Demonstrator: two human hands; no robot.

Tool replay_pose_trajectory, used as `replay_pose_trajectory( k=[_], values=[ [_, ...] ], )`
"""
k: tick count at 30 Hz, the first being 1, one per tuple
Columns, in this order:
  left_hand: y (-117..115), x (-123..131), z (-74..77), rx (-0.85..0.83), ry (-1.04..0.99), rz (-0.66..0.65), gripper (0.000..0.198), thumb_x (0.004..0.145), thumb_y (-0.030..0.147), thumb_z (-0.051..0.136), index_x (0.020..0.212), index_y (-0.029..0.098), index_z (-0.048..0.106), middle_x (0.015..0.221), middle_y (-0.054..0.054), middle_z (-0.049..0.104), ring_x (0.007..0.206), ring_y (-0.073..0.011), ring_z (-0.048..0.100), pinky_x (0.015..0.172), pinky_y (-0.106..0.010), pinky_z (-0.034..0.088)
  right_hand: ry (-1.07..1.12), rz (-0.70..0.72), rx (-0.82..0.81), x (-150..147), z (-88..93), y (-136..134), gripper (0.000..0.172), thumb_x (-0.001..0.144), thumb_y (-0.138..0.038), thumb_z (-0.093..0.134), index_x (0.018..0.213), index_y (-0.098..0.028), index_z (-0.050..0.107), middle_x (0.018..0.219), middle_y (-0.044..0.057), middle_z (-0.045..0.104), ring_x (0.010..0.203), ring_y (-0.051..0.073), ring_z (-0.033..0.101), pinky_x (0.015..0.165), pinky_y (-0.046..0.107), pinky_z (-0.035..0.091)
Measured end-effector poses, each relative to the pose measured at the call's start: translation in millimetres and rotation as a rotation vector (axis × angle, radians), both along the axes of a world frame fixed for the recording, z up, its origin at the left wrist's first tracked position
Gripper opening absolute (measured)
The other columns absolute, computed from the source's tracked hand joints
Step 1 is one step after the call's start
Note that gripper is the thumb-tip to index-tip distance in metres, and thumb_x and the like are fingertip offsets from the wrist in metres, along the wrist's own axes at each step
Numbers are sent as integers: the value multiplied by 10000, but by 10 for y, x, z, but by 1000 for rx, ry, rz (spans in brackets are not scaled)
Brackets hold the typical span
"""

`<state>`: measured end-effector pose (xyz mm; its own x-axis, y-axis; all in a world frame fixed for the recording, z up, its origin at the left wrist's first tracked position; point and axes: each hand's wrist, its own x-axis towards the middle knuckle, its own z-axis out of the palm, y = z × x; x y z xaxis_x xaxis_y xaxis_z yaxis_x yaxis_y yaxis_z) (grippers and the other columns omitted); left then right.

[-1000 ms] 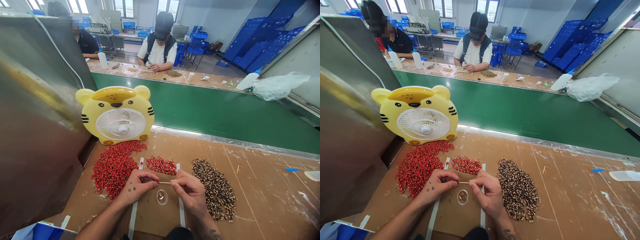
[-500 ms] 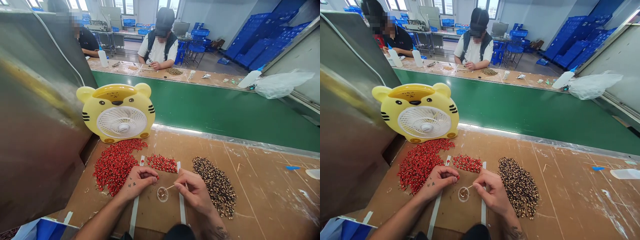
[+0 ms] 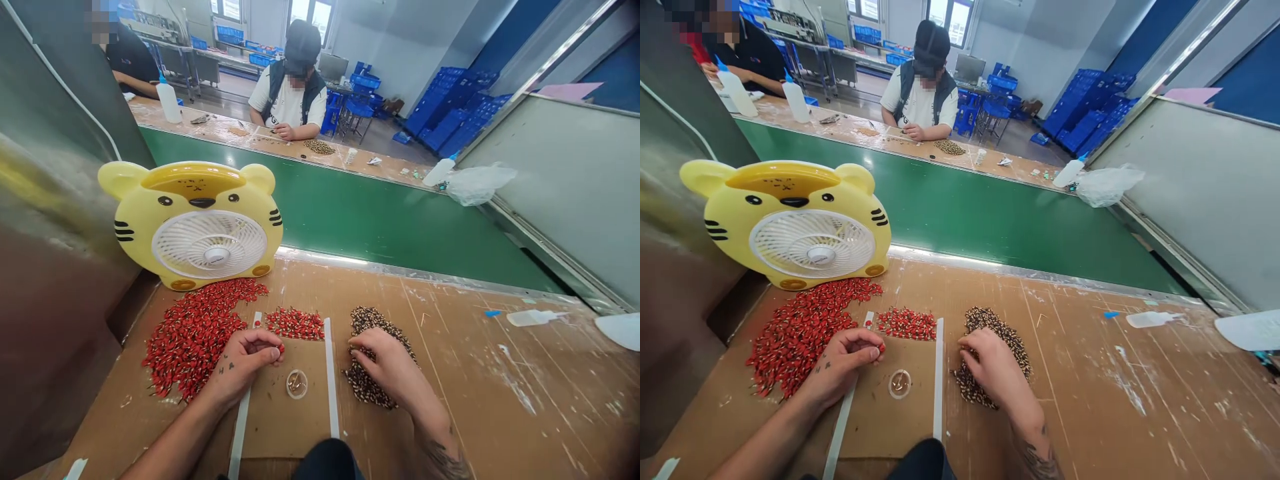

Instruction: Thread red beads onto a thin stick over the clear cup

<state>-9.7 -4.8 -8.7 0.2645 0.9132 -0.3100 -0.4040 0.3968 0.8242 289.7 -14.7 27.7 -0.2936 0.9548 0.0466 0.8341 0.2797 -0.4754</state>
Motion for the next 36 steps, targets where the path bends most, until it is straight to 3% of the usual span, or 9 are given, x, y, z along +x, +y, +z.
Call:
replay_pose_trajectory(
  k=[6, 13, 19, 24, 30, 33, 36],
  values=[
    [-17, 3, -11, 27, -20, -30, 131, 661, 219, 834, 749, 152, 765, 678, -30, 747, 627, -128, 676, 650, -211, 520, -163, 196, -58, -147, 1, -180, 177, 839, -74, 629, 871, -224, 717, 861, 54, 683, 855, 236, 589, 741, 350, 492],
    [-15, 3, 14, 22, -13, -11, 159, 635, 221, 840, 744, 139, 758, 665, -36, 742, 615, -135, 669, 638, -223, 512, -230, 207, -52, -247, -106, -123, 218, 842, -27, 577, 726, -195, 652, 782, 51, 656, 806, 227, 586, 712, 337, 488],
    [-35, 37, 22, 43, -9, -25, 159, 630, 218, 834, 742, 134, 756, 680, -35, 732, 616, -128, 647, 643, -230, 502, 126, 170, -59, -302, -71, -117, 165, 935, -147, 546, 863, -216, 677, 837, 38, 694, 777, 192, 640, 696, 301, 506],
    [-40, 70, -18, 67, -7, -46, 178, 629, 230, 837, 747, 128, 751, 677, -39, 721, 612, -137, 635, 648, -250, 499, 495, 118, -9, -669, -1, -83, 117, 905, -238, 643, 878, -238, 757, 854, 44, 719, 790, 182, 679, 713, 280, 528],
    [-45, 67, 4, 100, -13, -59, 164, 641, 220, 836, 756, 130, 760, 671, -36, 726, 623, -138, 641, 658, -245, 494, 768, 83, -118, -987, 11, -1, 102, 860, -288, 699, 815, -205, 739, 797, 48, 706, 744, 175, 666, 687, 276, 546],
    [-45, 57, 33, 104, -10, -65, 167, 642, 227, 839, 760, 134, 768, 698, -40, 737, 641, -143, 651, 674, -249, 500, 850, 15, -191, -1034, -45, 8, 146, 829, -324, 728, 790, -191, 683, 791, 40, 680, 736, 170, 651, 672, 263, 551],
    [-42, 51, 63, 115, 6, -73, 179, 636, 248, 845, 757, 136, 774, 721, -48, 745, 654, -150, 656, 679, -253, 504, 782, 10, -177, -1049, -60, -1, 152, 840, -321, 713, 786, -190, 659, 805, 39, 674, 750, 171, 645, 690, 264, 546]
  ],
)
